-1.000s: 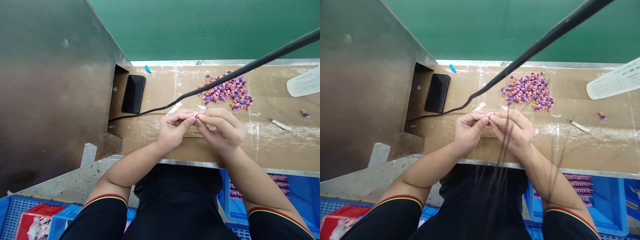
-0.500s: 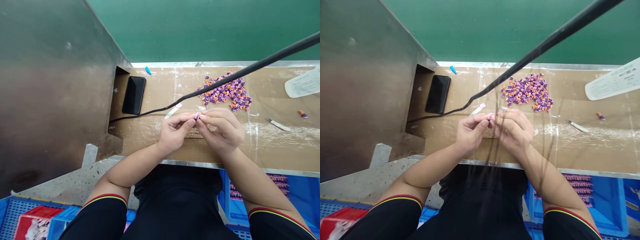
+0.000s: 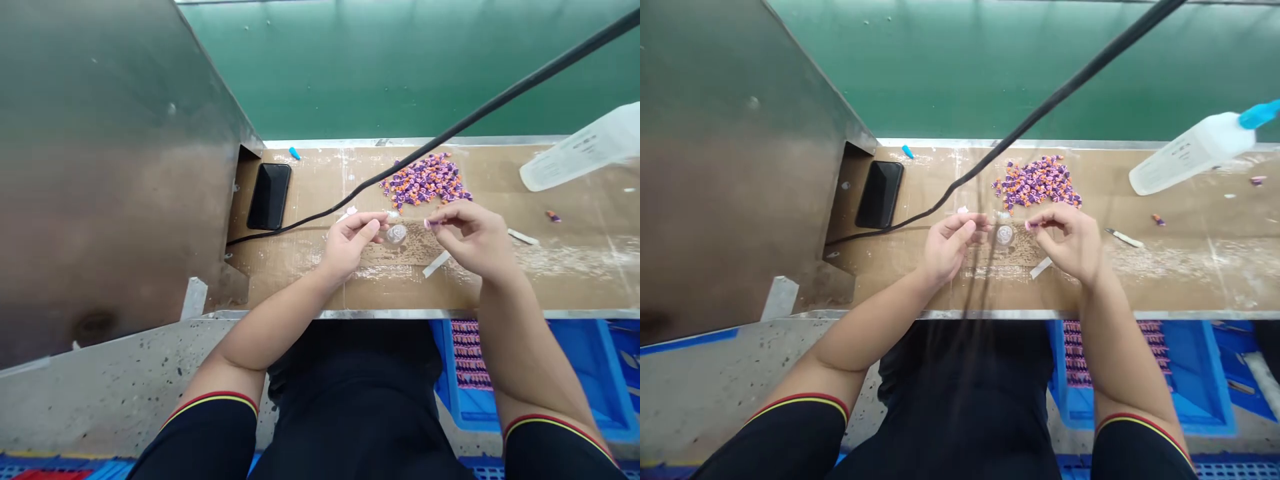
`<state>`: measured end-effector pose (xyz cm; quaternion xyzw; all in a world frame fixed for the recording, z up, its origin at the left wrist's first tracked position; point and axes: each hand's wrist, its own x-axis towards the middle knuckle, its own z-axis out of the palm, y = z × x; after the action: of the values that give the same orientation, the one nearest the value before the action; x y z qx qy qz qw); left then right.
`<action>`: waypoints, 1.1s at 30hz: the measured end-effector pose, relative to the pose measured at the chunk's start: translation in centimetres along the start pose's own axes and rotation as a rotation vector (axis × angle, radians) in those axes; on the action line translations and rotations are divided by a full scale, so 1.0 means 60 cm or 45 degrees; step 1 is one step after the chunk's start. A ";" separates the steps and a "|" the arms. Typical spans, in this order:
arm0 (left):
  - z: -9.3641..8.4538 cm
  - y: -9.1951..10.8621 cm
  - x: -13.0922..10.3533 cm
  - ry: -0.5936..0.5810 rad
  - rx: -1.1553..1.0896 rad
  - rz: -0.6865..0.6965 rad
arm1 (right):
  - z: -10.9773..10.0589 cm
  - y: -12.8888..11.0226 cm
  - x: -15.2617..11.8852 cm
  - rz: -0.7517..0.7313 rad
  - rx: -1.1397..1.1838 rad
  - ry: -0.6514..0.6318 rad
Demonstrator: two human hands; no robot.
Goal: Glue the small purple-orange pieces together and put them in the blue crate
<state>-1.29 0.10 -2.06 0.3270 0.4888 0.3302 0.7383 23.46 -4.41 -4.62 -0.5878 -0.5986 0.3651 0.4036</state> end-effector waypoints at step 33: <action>0.044 0.015 0.004 0.162 0.328 0.277 | -0.175 0.002 -0.363 0.953 -0.258 0.447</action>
<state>1.09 0.42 -0.65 0.4482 0.5347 0.3628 0.6178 32.76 -26.55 -1.62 -0.8545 -0.2989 0.3203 0.2792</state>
